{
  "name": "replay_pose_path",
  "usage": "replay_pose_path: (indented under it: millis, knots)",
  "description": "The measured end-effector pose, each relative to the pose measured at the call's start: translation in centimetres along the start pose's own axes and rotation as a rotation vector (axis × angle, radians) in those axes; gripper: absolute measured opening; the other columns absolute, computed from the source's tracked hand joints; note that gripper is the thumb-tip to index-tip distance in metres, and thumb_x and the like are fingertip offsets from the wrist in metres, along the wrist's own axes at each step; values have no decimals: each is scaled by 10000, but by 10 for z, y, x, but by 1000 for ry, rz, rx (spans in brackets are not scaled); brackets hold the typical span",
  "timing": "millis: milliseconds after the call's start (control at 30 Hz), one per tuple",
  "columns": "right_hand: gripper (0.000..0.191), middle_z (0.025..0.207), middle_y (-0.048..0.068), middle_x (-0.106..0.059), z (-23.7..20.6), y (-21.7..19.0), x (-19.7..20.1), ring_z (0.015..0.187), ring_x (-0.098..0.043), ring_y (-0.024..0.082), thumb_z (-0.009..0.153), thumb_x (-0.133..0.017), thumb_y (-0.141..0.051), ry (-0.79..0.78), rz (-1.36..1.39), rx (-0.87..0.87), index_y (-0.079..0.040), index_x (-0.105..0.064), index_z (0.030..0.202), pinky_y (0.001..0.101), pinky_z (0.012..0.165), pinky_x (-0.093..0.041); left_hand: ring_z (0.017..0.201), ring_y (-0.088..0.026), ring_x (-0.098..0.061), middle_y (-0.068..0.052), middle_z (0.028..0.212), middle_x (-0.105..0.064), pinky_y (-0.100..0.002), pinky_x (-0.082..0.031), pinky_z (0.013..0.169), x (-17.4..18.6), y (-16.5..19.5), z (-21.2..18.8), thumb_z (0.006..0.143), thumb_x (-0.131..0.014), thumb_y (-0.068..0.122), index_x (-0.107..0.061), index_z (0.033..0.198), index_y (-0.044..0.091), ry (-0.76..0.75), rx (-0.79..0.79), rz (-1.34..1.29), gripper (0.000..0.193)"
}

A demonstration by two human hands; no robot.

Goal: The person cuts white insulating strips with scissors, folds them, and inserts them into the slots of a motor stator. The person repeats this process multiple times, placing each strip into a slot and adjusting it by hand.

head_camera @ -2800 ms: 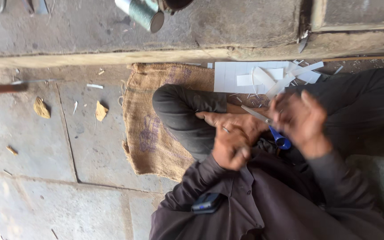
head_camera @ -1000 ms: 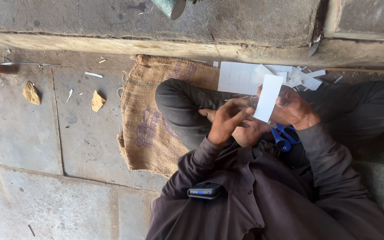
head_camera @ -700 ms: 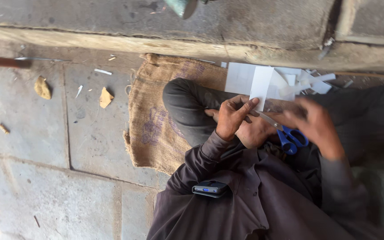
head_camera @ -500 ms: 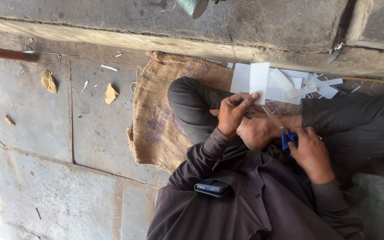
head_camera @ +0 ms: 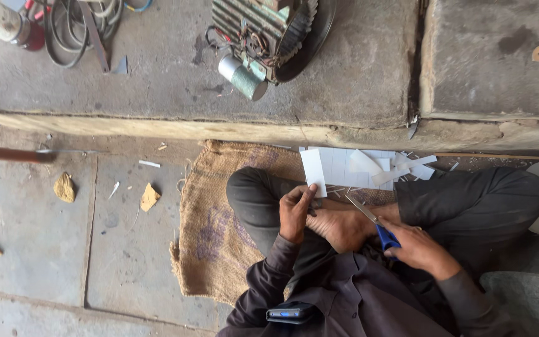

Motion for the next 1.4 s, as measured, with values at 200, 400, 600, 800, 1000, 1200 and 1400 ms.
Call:
replay_pose_path:
  millis: [200,400,600,800,1000,1200,1400]
  knots:
    - [502,1236,103,-762,57,3,29,1097,-733,263,894,-662,-413,-375,-114,-138,-149,-680,1321,372,949,-566,610,-60,-579,-7,705,-664,-211,-465,513,2,-5,0,974,-733,268,-747,909,23,4,-7,-4,254]
    - [523,1064,144,-804,102,-25,52,918,-774,198,806,-763,-344,-595,-36,-109,-30,-723,1223,315,821,-605,612,-70,-603,-5,699,-656,-211,-472,512,13,-9,-9,959,-744,312,-748,915,29,38,15,2,286]
    - [465,1006,116,-831,124,-35,72,810,-730,154,796,-764,-226,-825,202,-107,21,-758,1190,294,686,-593,601,-78,-609,-9,678,-638,-212,-475,508,23,-16,-15,955,-751,318,-746,909,26,81,36,-3,296]
    - [479,823,164,-772,125,-17,84,617,-684,191,836,-742,-173,-979,148,-296,5,-712,1280,309,523,-539,617,-72,-623,5,721,-666,-205,-475,514,30,-18,-16,951,-740,307,-737,923,34,107,62,-30,275]
    - [517,863,129,-820,103,7,100,659,-748,146,815,-756,-168,-975,119,-284,-2,-740,1304,284,545,-586,611,-78,-603,-7,728,-653,-215,-469,512,30,-18,-12,966,-741,289,-742,928,22,106,55,-53,270]
    - [541,921,71,-816,56,20,127,743,-753,135,808,-745,-214,-1212,2,-257,-30,-753,1317,265,600,-584,661,-72,-641,1,754,-688,-212,-492,571,12,2,-4,972,-725,280,-742,945,3,64,5,-3,279]
    - [925,1108,119,-674,88,-17,200,1024,-772,266,792,-896,-149,-772,428,-5,-31,-341,1523,405,832,-632,621,-62,-564,-4,725,-646,-211,-442,548,-5,63,11,996,-747,254,-733,955,-3,64,-189,-27,260]
Point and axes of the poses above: each hand's wrist, its own z-axis towards the middle knuckle, its own x-axis out of the back of the hand, y = z × x, the point moved 5 cm from there along z, towards the middle knuckle
